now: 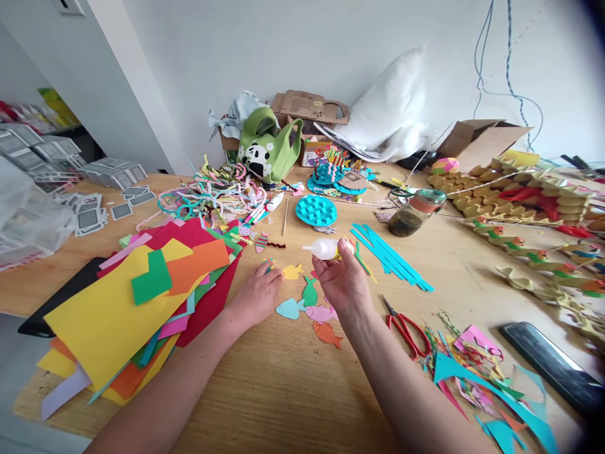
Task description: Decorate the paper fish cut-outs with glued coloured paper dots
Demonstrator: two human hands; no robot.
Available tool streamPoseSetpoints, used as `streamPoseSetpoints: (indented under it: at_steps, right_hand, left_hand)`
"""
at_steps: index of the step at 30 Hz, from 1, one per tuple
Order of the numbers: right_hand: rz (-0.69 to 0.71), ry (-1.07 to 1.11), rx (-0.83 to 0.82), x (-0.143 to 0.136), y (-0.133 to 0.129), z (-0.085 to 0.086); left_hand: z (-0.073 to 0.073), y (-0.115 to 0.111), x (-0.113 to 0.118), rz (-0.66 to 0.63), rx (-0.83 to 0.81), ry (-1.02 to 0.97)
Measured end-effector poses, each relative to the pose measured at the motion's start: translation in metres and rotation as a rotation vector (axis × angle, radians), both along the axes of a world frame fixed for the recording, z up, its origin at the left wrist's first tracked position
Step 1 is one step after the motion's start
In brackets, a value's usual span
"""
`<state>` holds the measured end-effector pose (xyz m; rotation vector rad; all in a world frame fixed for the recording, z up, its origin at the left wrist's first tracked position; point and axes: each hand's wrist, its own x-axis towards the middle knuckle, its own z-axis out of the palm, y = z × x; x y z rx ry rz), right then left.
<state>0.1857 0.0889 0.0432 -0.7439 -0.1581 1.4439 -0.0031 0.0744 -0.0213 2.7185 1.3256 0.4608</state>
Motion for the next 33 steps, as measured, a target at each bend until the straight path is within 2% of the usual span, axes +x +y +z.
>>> streamPoseSetpoints:
  at_steps: [5,10,17,22,33]
  right_hand:
    - [-0.031,-0.143,0.062,-0.001,0.005,-0.022]
    - [-0.052,-0.301,0.15,-0.002,0.009,-0.036]
    - [-0.162,-0.616,0.101,-0.003,0.011,-0.054]
    - [-0.217,-0.706,0.169,-0.007,0.009,-0.059]
    - [-0.181,-0.812,0.195,-0.011,0.004,-0.064]
  left_hand:
    - [0.0,-0.005,-0.004,-0.005,0.017,-0.008]
    - [0.0,-0.006,-0.007,-0.022,0.039,-0.038]
    - [-0.005,-0.002,-0.012,-0.039,0.042,-0.08]
    - [-0.006,0.0,-0.012,-0.045,0.02,-0.115]
    - [-0.004,0.0,-0.012,-0.058,0.011,-0.097]
